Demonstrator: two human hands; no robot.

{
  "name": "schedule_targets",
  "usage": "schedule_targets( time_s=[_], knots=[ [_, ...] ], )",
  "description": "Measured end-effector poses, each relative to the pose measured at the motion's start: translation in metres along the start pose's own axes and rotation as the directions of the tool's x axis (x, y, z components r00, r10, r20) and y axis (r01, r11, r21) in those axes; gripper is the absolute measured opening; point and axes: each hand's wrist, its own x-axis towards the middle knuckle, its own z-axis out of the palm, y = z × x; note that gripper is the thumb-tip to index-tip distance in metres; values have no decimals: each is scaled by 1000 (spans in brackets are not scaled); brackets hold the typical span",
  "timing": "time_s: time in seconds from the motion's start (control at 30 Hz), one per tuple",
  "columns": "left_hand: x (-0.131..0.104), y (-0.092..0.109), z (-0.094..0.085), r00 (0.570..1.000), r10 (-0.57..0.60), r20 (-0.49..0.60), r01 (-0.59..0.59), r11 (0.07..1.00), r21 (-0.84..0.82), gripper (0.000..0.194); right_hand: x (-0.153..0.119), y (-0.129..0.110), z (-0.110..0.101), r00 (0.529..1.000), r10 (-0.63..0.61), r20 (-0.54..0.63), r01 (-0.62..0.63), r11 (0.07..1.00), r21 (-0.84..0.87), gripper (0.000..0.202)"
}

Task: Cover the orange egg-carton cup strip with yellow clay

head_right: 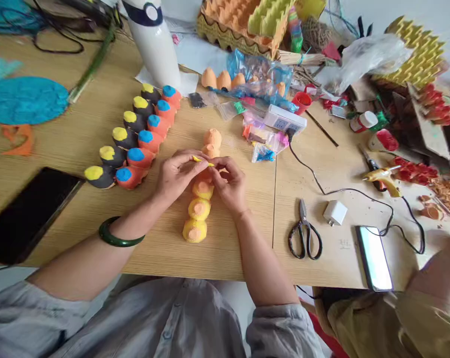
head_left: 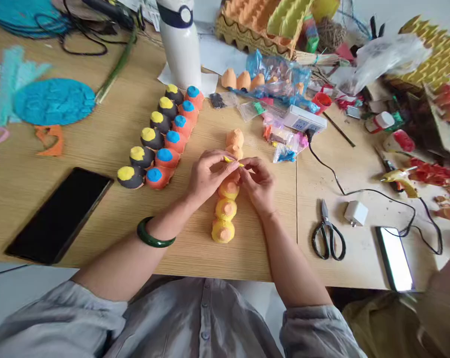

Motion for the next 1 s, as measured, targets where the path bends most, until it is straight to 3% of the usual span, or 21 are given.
schedule_targets(
  time_s=[0.17,0.5,0.7,0.87,1.0],
  knots=[
    [-1,0,0,999,-28,36,28,1000,4,22,-1,0,-1,1000,5,-9,-6,998,-66,20],
    [-1,4,-2,998,-44,48,42,998,38,21,-1,-4,-4,992,-114,58,123,972,-200,2],
    [-3,5,-1,997,-61,44,60,998,20,19,-1,-7,-4,990,-123,66,135,960,-247,5],
    [-1,1,-1,1000,-26,12,26,998,55,18,0,-7,-4,999,-25,34,30,990,-134,22],
    [2,-5,-1,985,-132,-109,125,990,-67,22,4,-3,-7,994,102,-42,-99,992,78,32]
  ],
)
